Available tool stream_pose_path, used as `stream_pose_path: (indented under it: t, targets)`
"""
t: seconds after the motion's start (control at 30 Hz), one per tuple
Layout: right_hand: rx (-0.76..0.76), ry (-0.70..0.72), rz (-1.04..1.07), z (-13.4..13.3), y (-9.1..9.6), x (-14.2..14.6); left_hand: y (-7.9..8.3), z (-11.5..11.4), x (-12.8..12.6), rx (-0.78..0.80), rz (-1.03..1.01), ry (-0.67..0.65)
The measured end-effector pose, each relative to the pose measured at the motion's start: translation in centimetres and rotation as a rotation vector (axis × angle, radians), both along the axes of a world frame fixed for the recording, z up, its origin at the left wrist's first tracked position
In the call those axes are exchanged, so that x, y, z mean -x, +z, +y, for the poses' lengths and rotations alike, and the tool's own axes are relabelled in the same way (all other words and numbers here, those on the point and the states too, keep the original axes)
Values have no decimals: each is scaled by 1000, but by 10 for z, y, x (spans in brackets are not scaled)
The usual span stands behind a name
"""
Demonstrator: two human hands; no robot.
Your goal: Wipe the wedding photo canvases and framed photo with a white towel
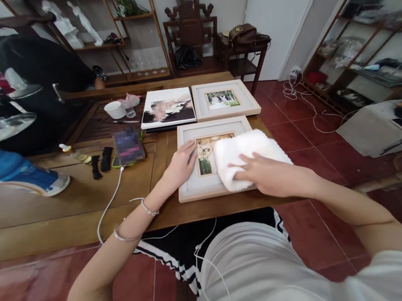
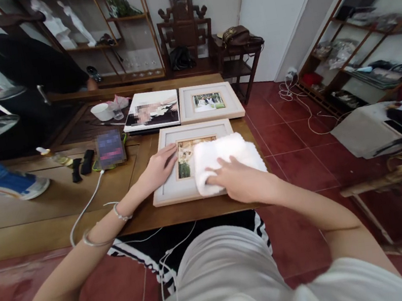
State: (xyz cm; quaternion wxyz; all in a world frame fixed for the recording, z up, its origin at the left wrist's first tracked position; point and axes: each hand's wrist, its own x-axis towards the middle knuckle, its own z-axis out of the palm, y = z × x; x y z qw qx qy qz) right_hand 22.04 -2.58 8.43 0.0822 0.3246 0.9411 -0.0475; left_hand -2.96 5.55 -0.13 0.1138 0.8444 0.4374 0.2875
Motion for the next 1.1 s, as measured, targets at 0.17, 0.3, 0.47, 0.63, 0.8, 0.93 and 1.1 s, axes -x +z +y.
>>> stream_pose_path:
  t: [0.17,0.3,0.47,0.63,0.8,0.93,1.1]
  targets:
    - [107,5,51,-22,8,-3,0,0,1,5,-4,-11]
    - [-16,-51,119,10,-16,1,-2,3,2,2,8,-28]
    - [-266,-217,194,82,-40,2,-4,4,4,-10,26,-36]
    - [-309,-257,171,114,-47,7,-2,3,4,2,16,-29]
    - [-193,-157,50,74,-35,11,-1,3,2,-3,5,-25]
    - [0,-1,25,17,-7,5,-1,2,2,0,0,-20]
    - [120,145,109,-30,10,3,0,2,2,5,6,-20]
